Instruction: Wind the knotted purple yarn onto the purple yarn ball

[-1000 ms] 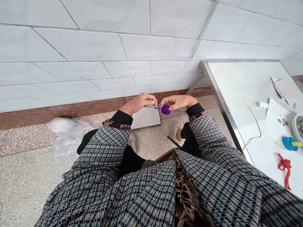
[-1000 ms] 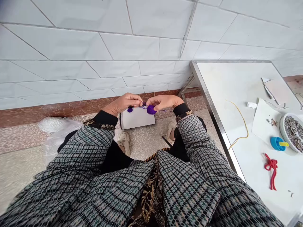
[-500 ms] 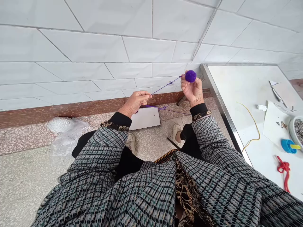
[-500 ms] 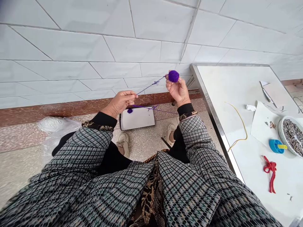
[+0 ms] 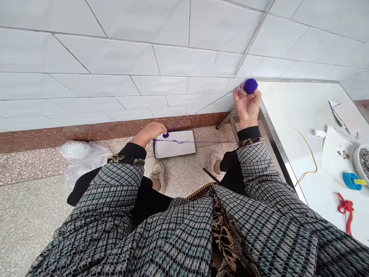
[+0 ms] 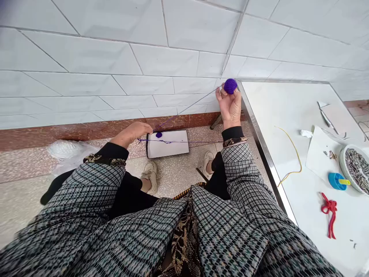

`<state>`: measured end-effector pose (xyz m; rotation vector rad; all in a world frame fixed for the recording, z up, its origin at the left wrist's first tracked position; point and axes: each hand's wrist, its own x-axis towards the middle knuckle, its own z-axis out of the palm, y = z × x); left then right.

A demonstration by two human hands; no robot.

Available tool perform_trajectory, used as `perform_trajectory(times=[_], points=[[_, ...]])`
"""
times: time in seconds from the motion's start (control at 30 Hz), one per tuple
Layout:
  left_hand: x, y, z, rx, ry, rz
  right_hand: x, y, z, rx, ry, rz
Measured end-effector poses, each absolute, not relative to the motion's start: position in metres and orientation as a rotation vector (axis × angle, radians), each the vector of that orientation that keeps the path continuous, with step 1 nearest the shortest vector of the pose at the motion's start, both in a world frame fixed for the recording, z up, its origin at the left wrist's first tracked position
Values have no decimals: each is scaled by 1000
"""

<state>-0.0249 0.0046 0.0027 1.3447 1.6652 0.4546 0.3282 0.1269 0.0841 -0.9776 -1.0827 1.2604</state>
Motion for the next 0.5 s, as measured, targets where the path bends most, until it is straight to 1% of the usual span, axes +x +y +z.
perform_trajectory(times=[0.1, 0.17, 0.23, 0.33, 0.4, 0.5], points=[[-24, 7, 1, 1357, 1808, 298, 323, 118, 90, -937, -1191, 1327], [-14, 5, 0, 1388, 1759, 206, 319, 119, 86, -942, -1220, 1342], [1, 0, 0, 1453, 1556, 131, 318, 128, 76, -970, -1181, 1303], [19, -9, 5, 1528, 1115, 20, 322, 149, 56, -1031, -1045, 1184], [22, -15, 13, 1537, 903, -11, 326, 163, 44, -1154, -1016, 1057], [13, -19, 30, 1551, 749, 42, 331, 172, 34, -1427, -1134, 831]])
